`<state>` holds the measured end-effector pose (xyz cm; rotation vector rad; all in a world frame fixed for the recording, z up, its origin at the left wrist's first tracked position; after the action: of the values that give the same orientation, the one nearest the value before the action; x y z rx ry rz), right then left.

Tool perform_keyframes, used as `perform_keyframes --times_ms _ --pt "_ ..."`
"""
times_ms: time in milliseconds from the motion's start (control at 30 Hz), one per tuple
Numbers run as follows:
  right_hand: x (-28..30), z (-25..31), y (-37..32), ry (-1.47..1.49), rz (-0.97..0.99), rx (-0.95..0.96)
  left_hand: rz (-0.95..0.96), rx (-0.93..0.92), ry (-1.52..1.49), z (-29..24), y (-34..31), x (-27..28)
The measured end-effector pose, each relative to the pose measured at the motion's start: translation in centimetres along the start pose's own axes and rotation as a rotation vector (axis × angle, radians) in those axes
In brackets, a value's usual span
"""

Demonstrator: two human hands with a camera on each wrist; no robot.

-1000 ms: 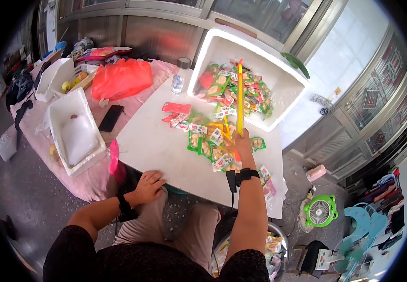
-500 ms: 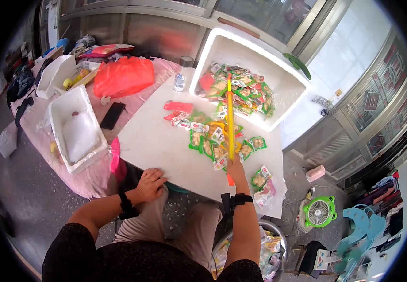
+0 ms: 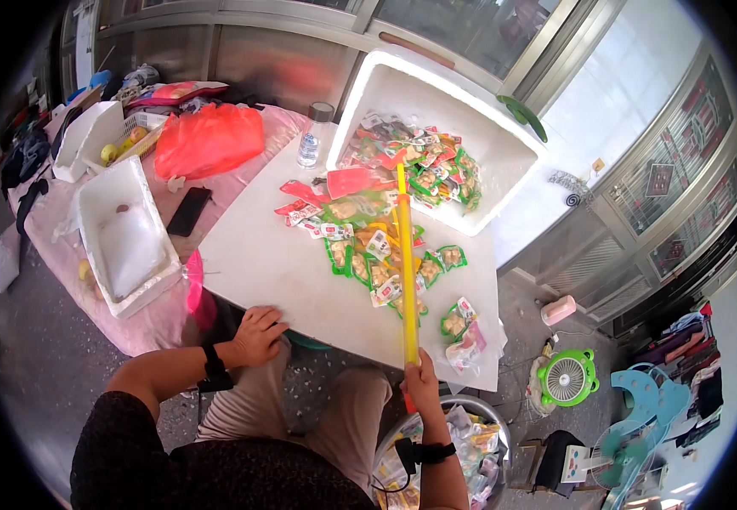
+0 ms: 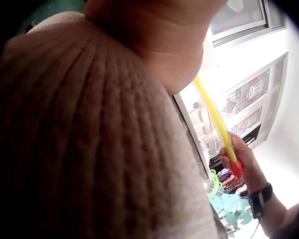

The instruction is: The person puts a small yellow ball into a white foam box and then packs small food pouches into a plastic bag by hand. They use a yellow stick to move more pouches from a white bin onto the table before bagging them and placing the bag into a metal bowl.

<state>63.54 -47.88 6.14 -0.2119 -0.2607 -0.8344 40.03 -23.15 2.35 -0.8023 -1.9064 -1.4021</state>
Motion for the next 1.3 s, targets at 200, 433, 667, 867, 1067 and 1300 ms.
perform_keyframes --times_ms 200,433,667,867,1067,1300 --pt "1.6 6.2 14.7 -0.106 -0.132 0.136 -0.012 0.023 -0.024 0.2 0.3 -0.3" --pt "0.4 6.8 26.3 -0.549 -0.119 0.281 -0.007 0.003 -0.009 0.5 0.2 -0.5" --pt "0.2 2.6 16.2 -0.298 -0.029 0.106 -0.030 0.032 -0.010 0.2 0.3 -0.2" --pt "0.5 -0.2 6.0 -0.128 0.021 -0.016 -0.023 0.046 -0.012 -0.3 0.3 0.0" --pt "1.7 -3.5 -3.7 -0.020 0.007 -0.074 -0.012 0.037 -0.010 -0.3 0.1 -0.3" --pt "1.9 -1.0 0.2 -0.014 -0.066 0.031 -0.017 0.048 -0.014 -0.4 0.4 -0.2"
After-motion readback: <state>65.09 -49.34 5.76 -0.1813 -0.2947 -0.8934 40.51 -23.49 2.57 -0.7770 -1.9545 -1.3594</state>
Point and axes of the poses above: each hand's wrist, its own y-axis towards the middle knuckle, its own x-axis out of the back of the hand, z = x × y, the point moved 3 cm from there along y, towards the middle knuckle, and after that the axes turned 2 degrees about y, right-handed, at the moved point
